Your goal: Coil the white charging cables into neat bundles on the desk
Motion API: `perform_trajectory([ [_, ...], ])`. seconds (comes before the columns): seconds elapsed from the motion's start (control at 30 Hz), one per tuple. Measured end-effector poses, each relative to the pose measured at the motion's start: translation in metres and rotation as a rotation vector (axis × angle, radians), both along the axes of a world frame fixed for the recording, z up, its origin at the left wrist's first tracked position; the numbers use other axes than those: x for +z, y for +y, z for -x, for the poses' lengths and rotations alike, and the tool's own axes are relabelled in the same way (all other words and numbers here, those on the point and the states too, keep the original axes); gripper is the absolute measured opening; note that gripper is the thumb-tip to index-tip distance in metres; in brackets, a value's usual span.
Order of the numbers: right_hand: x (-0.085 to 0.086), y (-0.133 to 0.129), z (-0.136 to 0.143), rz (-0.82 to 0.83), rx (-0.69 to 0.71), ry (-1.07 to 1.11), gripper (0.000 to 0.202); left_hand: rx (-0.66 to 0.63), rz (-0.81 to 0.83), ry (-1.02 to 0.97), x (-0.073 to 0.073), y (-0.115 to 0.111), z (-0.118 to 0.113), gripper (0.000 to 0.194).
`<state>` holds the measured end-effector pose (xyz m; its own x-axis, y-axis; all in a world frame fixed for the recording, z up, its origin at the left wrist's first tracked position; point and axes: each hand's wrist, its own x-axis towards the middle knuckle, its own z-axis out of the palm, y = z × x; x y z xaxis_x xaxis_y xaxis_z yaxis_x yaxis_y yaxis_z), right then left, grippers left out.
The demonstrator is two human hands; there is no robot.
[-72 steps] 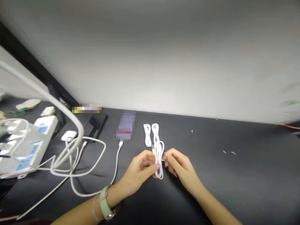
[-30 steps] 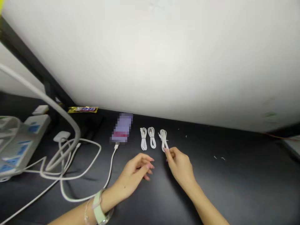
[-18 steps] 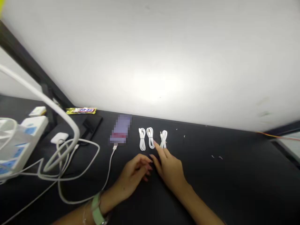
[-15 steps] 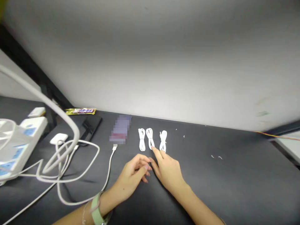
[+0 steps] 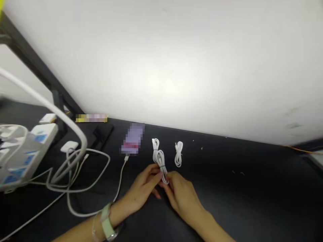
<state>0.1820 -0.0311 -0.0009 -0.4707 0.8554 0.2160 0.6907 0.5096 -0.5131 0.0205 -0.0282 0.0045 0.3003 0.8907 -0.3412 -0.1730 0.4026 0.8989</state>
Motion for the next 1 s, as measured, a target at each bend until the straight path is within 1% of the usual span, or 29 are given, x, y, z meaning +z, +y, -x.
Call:
perform_trajectory([
  [0.07,0.003,-0.004,0.003,0.02,0.075,0.067,0.008,-0.004,-0.011,-0.033,0.003,0.002,0.001,0.042],
  [0.13,0.007,-0.006,0.004,0.15,0.056,0.217,0.01,0.006,-0.024,-0.041,0.006,0.003,0.002,0.041],
  [0.2,0.009,-0.006,0.005,0.383,-0.038,0.457,0.018,0.0,-0.028,-0.044,0.008,0.004,0.002,0.044],
  [0.27,0.011,-0.002,0.005,0.663,-0.147,0.705,0.026,-0.023,-0.026,-0.042,0.008,0.004,0.002,0.049],
  [0.33,0.013,0.002,0.005,0.944,-0.215,0.887,0.034,-0.049,-0.056,-0.017,0.006,0.002,0.002,0.05],
  [0.4,0.014,0.006,0.003,1.184,-0.226,1.003,0.038,-0.084,-0.127,0.038,0.004,0.0,0.002,0.044],
  [0.47,0.014,0.009,0.0,1.35,-0.201,1.068,0.037,-0.119,-0.23,0.13,0.002,-0.002,0.003,0.036],
  [0.53,0.015,0.011,-0.003,1.476,-0.177,1.105,0.034,-0.145,-0.363,0.265,0.002,-0.003,0.004,0.029],
  [0.63,0.017,0.013,-0.007,1.594,-0.162,1.164,0.026,-0.153,-0.535,0.416,0.007,-0.003,0.006,0.024],
  [0.67,0.017,0.013,-0.008,1.61,-0.158,1.19,0.024,-0.15,-0.563,0.434,0.009,-0.003,0.006,0.024],
  [0.73,0.016,0.013,-0.008,1.579,-0.148,1.222,0.025,-0.142,-0.555,0.418,0.012,-0.003,0.006,0.022],
  [0.8,0.015,0.01,-0.005,1.481,-0.136,1.207,0.029,-0.131,-0.487,0.357,0.014,-0.003,0.006,0.02],
  [0.83,0.015,0.008,-0.003,1.403,-0.128,1.179,0.029,-0.125,-0.429,0.304,0.014,-0.002,0.006,0.019],
  [0.87,0.015,0.006,-0.002,1.298,-0.114,1.129,0.029,-0.118,-0.356,0.239,0.014,-0.002,0.005,0.019],
  [0.9,0.014,0.004,-0.001,1.157,-0.098,1.048,0.028,-0.113,-0.271,0.168,0.013,-0.001,0.005,0.019],
  [0.93,0.014,0.003,0.0,0.972,-0.075,0.936,0.026,-0.106,-0.177,0.087,0.013,0.0,0.004,0.019],
  [1.0,0.015,0.001,-0.001,0.493,0.021,0.635,0.02,-0.101,0.042,-0.092,0.011,0.002,0.005,0.019],
])
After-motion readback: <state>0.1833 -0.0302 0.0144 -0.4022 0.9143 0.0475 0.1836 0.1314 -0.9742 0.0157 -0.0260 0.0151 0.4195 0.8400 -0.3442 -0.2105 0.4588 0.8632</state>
